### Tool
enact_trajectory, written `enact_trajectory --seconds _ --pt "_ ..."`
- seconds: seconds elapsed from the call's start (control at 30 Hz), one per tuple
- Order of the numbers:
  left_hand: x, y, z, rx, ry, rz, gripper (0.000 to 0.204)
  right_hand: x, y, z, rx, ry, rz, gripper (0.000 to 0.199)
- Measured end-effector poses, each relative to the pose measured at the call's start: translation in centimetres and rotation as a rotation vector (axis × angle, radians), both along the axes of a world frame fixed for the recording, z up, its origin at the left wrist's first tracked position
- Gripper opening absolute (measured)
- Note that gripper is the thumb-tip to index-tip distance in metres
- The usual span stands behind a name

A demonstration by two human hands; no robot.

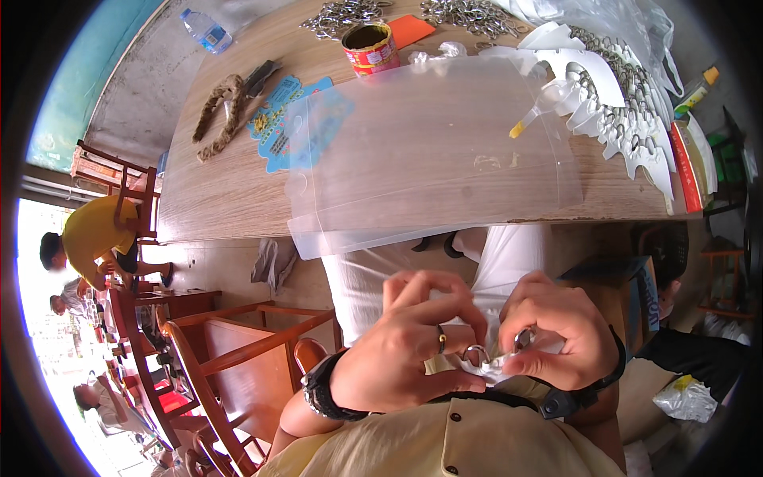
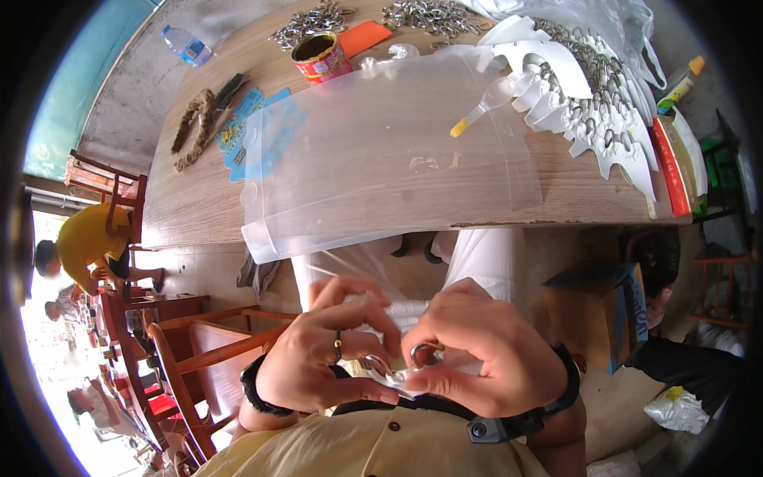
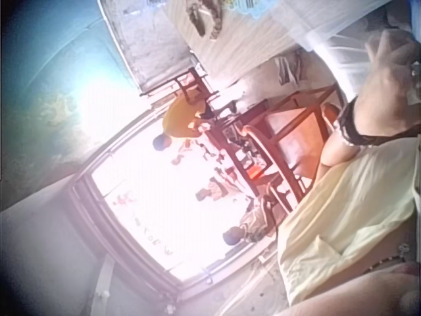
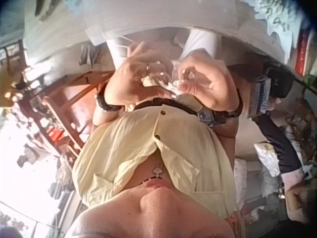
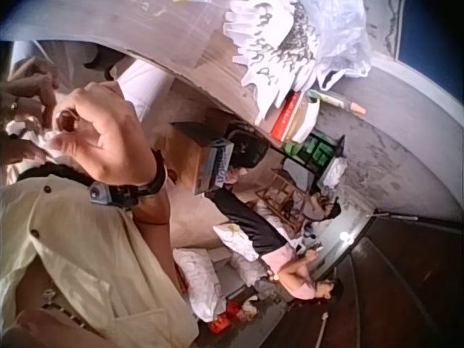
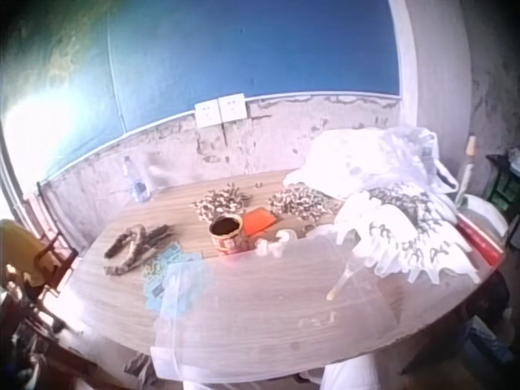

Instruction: Applying glue and attaching metal rings to white shoe upper components on a workbench.

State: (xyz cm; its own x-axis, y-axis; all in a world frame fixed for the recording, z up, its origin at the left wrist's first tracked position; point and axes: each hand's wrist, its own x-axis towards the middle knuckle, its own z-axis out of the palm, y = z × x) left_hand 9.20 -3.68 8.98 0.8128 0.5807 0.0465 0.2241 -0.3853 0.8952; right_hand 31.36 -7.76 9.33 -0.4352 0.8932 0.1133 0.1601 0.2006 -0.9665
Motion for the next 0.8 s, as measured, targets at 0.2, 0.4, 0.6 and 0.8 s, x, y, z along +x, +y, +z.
enact_trajectory --seconds 0.2,0.4,0.6,0.8 --pt "0.0 -0.6 -0.7 -0.270 -0.087 0.016 0.022 -0.1 0.1 -0.9 -0.003 -0.039 -0.019 0.034" --pt "0.3 -1.0 -1.2 -0.173 -0.028 0.173 0.028 -0.3 1.5 -1.1 0.014 0.014 -0.027 0.053" --pt "0.4 -0.8 -0.5 -0.210 -0.020 0.130 0.027 0.3 1.8 -0.8 -0.208 -0.127 0.242 0.040" --pt "-0.4 -0.9 -1.5 -0.469 -0.179 0.066 0.018 -0.5 1.6 -2.0 -0.719 0.229 0.250 0.031"
